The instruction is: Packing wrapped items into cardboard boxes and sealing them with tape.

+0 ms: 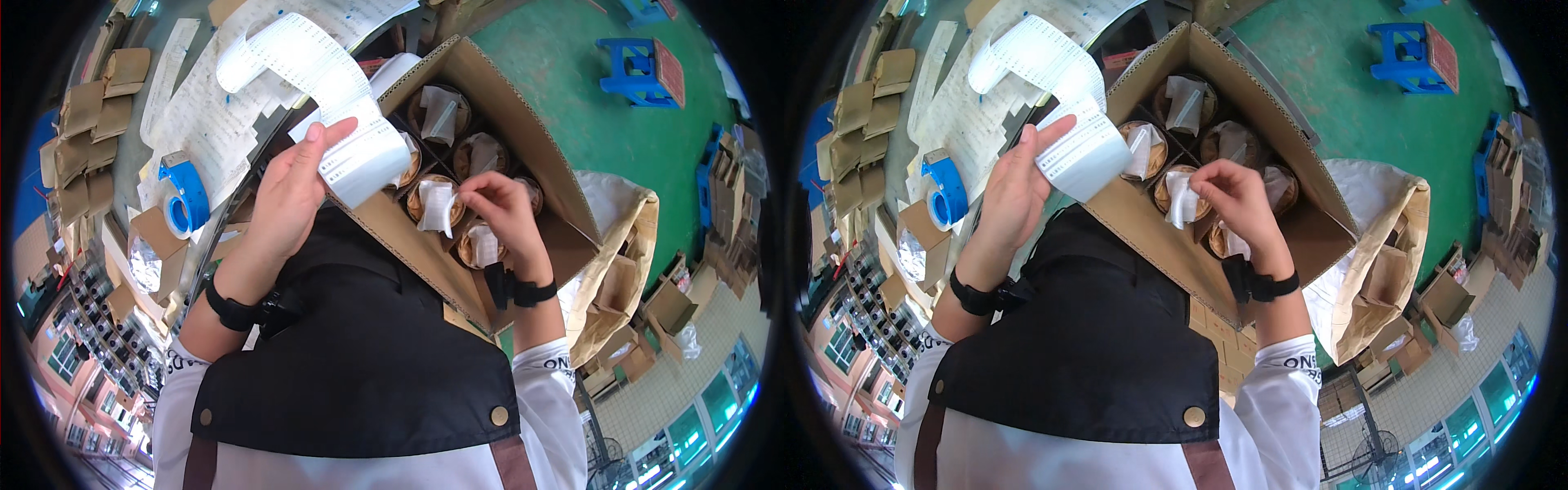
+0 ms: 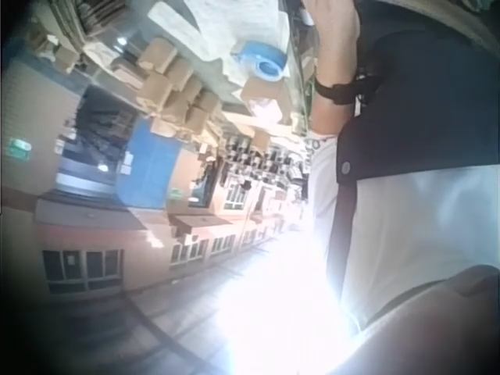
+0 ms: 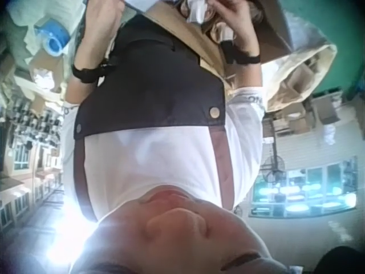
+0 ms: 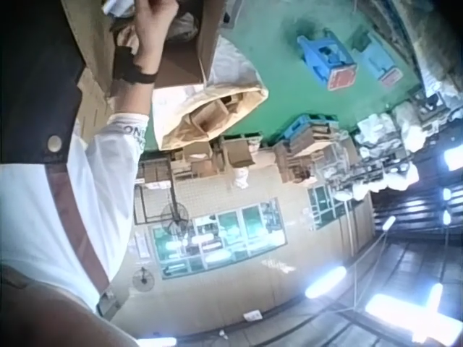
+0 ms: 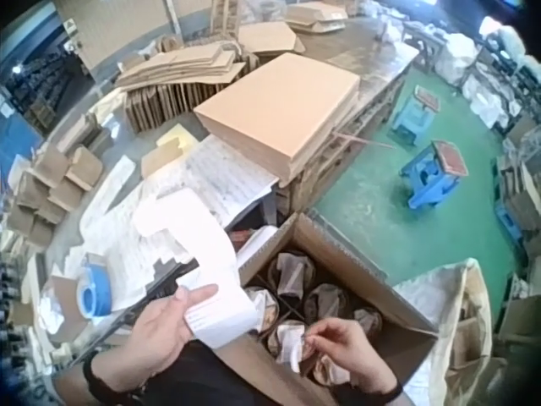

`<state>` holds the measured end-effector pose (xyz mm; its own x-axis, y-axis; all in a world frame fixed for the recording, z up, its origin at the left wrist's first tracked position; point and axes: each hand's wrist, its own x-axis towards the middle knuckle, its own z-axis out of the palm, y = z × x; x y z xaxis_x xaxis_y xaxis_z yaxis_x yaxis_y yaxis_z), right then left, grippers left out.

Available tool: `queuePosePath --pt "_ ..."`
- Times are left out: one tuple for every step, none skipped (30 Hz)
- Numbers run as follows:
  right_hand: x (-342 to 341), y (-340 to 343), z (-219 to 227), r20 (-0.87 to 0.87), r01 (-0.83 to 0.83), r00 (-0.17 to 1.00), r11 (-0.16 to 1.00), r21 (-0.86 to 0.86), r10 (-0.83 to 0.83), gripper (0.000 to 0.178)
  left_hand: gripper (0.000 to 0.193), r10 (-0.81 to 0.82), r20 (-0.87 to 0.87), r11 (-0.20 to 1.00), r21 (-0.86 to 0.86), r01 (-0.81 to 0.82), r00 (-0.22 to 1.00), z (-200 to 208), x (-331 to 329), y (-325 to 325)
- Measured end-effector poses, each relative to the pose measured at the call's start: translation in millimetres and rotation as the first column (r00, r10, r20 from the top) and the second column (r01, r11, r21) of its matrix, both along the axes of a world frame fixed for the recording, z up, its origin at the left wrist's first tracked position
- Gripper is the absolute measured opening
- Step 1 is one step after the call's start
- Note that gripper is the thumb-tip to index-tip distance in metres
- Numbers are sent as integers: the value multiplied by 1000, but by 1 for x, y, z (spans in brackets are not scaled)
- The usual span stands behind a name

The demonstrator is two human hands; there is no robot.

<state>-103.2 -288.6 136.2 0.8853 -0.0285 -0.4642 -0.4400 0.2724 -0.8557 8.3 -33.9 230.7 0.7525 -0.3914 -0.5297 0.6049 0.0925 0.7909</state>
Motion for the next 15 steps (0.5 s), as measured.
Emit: queuePosePath --pt "-5 -5 -22 -79 -245 969 948 -205 233 9 58 -1 -2 1000 -2 1 1000 2 2 -1" --pt "-12 -6 -42 -204 -477 879 797 -371 432 9 58 6 -1 1000 5 -6 1000 5 3 -1" --pt "-19 0 -60 -266 -565 823 666 -488 503 13 57 8 2 1000 8 -8 1000 6 4 0" --pt "-30 7 -82 -227 -505 847 591 -629 481 20 57 12 16 1000 14 -12 1000 5 5 1" --pt "-29 17 -87 -181 -434 861 503 -748 475 27 57 18 16 1000 18 -18 1000 3 5 4" --pt "-31 23 -89 -180 -436 860 503 -746 478 27 54 26 9 1000 11 -26 1000 1 5 6" --pt "-35 28 -88 -110 -287 933 523 -803 342 32 52 32 3 999 3 -32 999 -1 4 8" --pt "-36 32 -82 -27 -132 979 521 -843 204 38 52 37 3 999 7 -37 999 -1 3 10" --pt "-37 33 -79 -27 -134 978 523 -842 207 38 45 25 5 999 26 -25 1000 -2 1 11" --pt "-39 34 -77 -14 -127 974 497 -858 225 42 41 12 5 999 44 -12 1000 -3 0 12" --pt "-41 33 -74 0 -115 971 468 -876 239 47 41 11 8 999 42 -11 1000 -3 -2 11" --pt "-44 33 -76 -175 -349 897 410 -842 405 47 42 40 -14 999 -26 -41 999 -4 -4 8" --pt "-47 38 -81 -324 -505 819 326 -799 474 46 48 66 -38 993 -94 -70 997 -5 -6 4" --pt "-43 41 -80 -336 -488 844 339 -805 418 45 54 56 -116 988 -140 -73 992 -4 -7 -1" --pt "-39 41 -76 -346 -469 867 351 -810 358 44 60 40 -194 980 -186 -77 980 -4 -9 -7"
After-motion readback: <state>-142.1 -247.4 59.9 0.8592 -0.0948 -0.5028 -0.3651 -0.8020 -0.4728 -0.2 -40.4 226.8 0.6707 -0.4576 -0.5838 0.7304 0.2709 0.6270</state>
